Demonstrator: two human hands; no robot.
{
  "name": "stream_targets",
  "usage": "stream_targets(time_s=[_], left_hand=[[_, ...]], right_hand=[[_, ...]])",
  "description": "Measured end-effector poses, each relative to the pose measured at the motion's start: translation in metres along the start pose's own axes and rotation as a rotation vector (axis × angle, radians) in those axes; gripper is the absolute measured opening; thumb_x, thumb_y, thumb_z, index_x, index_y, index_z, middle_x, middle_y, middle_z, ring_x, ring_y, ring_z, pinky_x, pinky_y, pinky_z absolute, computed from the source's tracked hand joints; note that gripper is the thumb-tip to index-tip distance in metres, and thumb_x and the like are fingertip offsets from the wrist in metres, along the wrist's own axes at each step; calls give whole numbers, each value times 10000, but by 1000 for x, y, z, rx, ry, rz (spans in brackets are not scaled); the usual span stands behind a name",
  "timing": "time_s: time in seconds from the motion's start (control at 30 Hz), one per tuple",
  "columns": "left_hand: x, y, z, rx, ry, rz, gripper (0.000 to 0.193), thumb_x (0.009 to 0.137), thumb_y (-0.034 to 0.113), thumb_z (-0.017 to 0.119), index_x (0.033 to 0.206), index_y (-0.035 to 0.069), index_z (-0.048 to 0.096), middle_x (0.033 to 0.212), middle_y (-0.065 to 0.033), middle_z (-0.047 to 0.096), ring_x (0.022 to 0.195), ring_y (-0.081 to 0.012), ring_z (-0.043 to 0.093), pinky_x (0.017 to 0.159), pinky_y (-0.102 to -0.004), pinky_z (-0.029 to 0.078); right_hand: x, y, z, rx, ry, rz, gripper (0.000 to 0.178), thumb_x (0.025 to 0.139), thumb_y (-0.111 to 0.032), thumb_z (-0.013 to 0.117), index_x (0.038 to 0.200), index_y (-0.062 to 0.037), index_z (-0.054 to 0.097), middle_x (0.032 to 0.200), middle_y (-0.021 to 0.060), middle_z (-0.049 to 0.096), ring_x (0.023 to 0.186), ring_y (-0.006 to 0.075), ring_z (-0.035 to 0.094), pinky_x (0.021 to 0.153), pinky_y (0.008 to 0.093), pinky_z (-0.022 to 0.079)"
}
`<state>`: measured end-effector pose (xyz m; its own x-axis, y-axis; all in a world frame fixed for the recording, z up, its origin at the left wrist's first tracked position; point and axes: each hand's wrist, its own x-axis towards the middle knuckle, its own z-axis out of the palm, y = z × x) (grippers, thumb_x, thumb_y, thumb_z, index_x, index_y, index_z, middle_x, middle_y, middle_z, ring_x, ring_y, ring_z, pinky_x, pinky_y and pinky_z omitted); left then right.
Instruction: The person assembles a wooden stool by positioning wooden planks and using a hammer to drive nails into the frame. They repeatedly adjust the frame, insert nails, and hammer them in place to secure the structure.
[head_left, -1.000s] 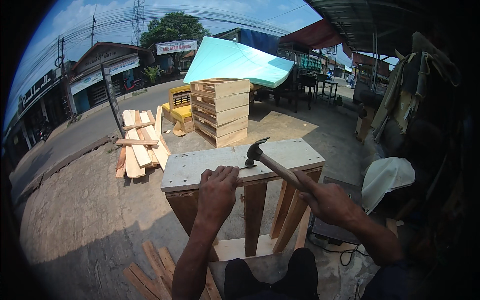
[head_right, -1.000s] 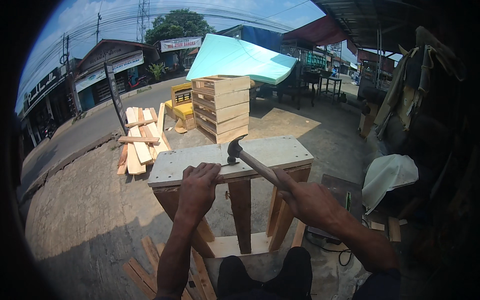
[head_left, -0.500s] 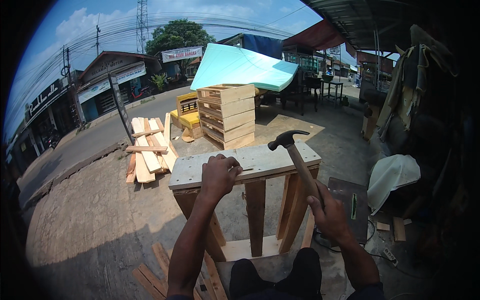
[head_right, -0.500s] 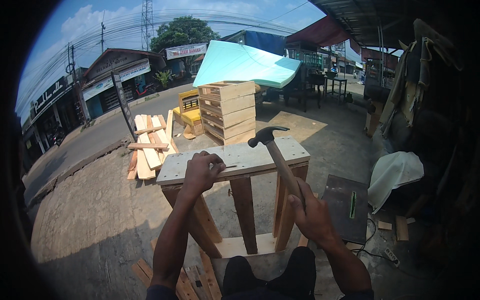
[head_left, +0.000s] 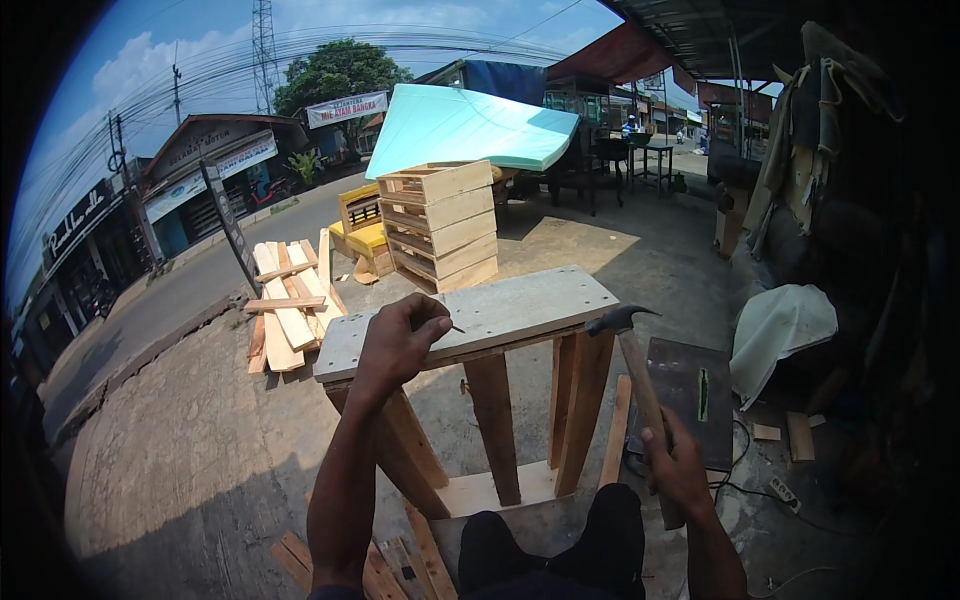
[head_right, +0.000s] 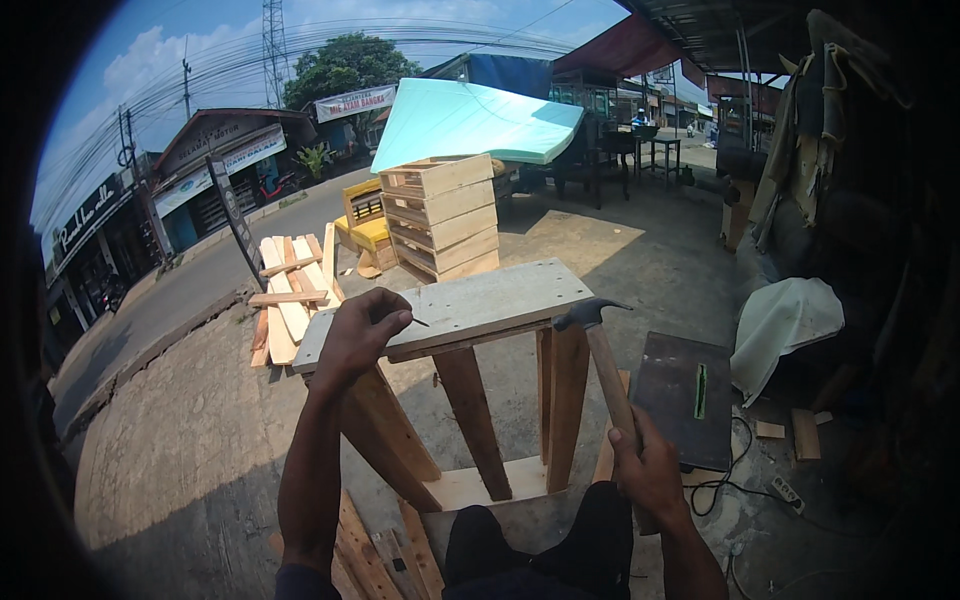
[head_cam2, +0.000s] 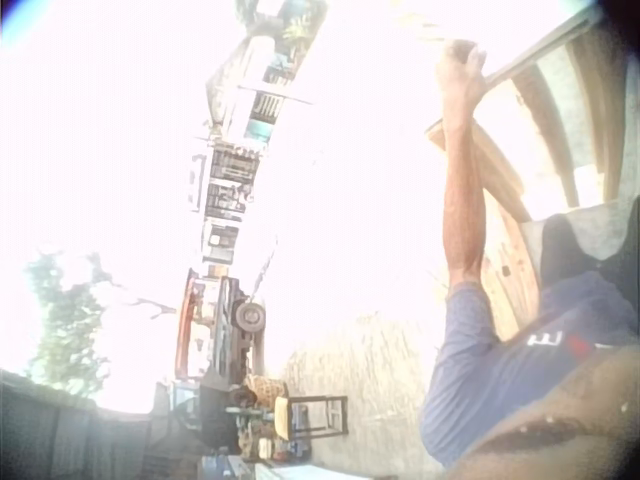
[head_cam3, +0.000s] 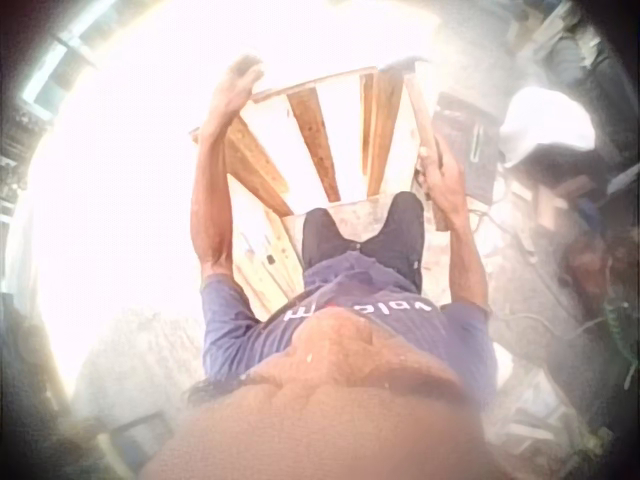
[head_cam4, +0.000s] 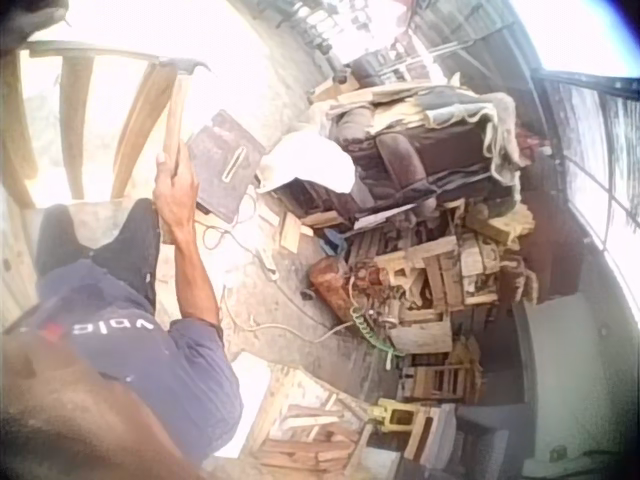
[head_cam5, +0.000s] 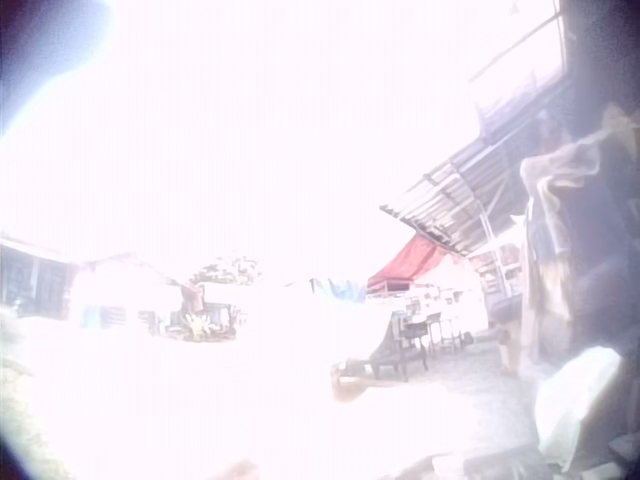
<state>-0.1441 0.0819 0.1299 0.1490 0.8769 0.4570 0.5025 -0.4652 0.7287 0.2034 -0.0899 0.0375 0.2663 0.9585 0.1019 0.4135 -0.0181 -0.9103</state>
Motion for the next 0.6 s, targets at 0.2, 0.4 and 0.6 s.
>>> stream_targets(time_s=[0.2, 0.4, 0.6], left_hand=[[2, -1, 8, 155, -100, 21, 188, 929, 168, 750, 1053, 30, 779, 931, -94, 746, 865, -169, 697, 823, -308, 535], [-4, -8, 38, 159, 43, 89, 208, 842, 146, 820, 1027, 57, 782, 834, -116, 684, 794, -234, 676, 771, -392, 535], [-13, -27, 62, 429, 360, 432, 145, 826, 117, 824, 873, 29, 719, 830, -118, 692, 738, -246, 674, 754, -354, 545]], right_hand=[[-3, 11, -1, 20, 11, 0, 451, 1037, -235, 562, 1419, 1, 523, 767, 69, 629, 574, 133, 617, 525, 320, 505], [-7, 27, 0, 38, 22, 15, 444, 1029, -221, 577, 1403, 12, 530, 755, 73, 628, 532, 130, 606, 487, 315, 496], [-8, 31, 1, 52, 0, 56, 451, 1023, -211, 591, 1402, 25, 529, 716, 67, 624, 506, 130, 602, 465, 317, 488]])
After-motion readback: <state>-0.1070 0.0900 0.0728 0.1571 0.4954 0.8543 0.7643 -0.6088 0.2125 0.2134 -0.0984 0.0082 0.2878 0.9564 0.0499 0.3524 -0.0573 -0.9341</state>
